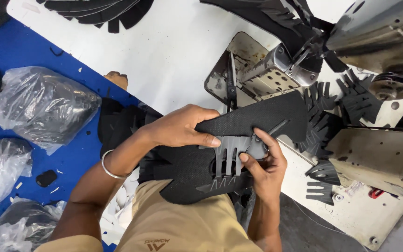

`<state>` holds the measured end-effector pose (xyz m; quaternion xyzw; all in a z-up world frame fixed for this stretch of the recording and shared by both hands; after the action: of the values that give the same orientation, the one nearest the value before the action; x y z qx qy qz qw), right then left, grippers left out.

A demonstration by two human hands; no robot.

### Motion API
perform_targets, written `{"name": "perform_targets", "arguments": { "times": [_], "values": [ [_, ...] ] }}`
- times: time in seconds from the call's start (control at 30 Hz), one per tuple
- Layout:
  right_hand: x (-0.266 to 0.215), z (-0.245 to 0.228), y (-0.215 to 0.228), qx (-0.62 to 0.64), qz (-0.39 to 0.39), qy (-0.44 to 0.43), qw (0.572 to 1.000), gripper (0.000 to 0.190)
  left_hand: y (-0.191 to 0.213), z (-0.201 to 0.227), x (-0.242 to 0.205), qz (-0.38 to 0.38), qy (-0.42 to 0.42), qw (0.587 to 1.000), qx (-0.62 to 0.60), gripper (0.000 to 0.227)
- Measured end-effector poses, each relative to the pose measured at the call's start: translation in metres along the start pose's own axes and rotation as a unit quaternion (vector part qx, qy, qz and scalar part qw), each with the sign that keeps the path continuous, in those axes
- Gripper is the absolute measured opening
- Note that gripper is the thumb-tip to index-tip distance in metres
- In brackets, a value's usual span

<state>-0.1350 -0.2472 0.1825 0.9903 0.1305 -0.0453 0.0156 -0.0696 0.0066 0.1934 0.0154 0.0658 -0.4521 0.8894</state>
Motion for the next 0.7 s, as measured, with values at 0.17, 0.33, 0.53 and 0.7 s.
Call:
{"name": "perform_targets", "arguments": {
  "times": [0.17, 0.33, 0.53, 0.7],
  "values": [
    [0.007, -0.001, 0.0, 0.002, -0.015, -0.05, 0.999, 0.059, 0.0, -0.008, -0.002, 0.006, -0.007, 1.0, -0.011, 0.038],
    [0.02, -0.005, -0.001, 0.011, -0.041, -0.093, 0.995, 0.057, 0.004, -0.032, 0.007, 0.004, -0.007, 0.999, -0.054, 0.036],
    [0.018, -0.001, -0.002, 0.013, -0.051, -0.099, 0.994, 0.056, 0.002, -0.037, 0.008, -0.009, -0.032, 0.992, -0.119, 0.037],
    [0.012, 0.002, -0.004, 0.017, -0.034, -0.071, 0.997, 0.059, 0.001, -0.027, 0.001, 0.006, -0.012, 0.998, -0.057, 0.036]
  ]
}}
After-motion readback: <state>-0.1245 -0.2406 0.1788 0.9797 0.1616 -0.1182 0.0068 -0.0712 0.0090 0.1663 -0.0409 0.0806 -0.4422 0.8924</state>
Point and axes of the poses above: each hand's wrist, its own x-axis towards the middle knuckle, its own y-axis out of the back of the hand, z = x × y, the point moved 2 cm from there along x, towards the middle knuckle, and after that the axes turned 14 degrees about -z, right-handed, at the moved point
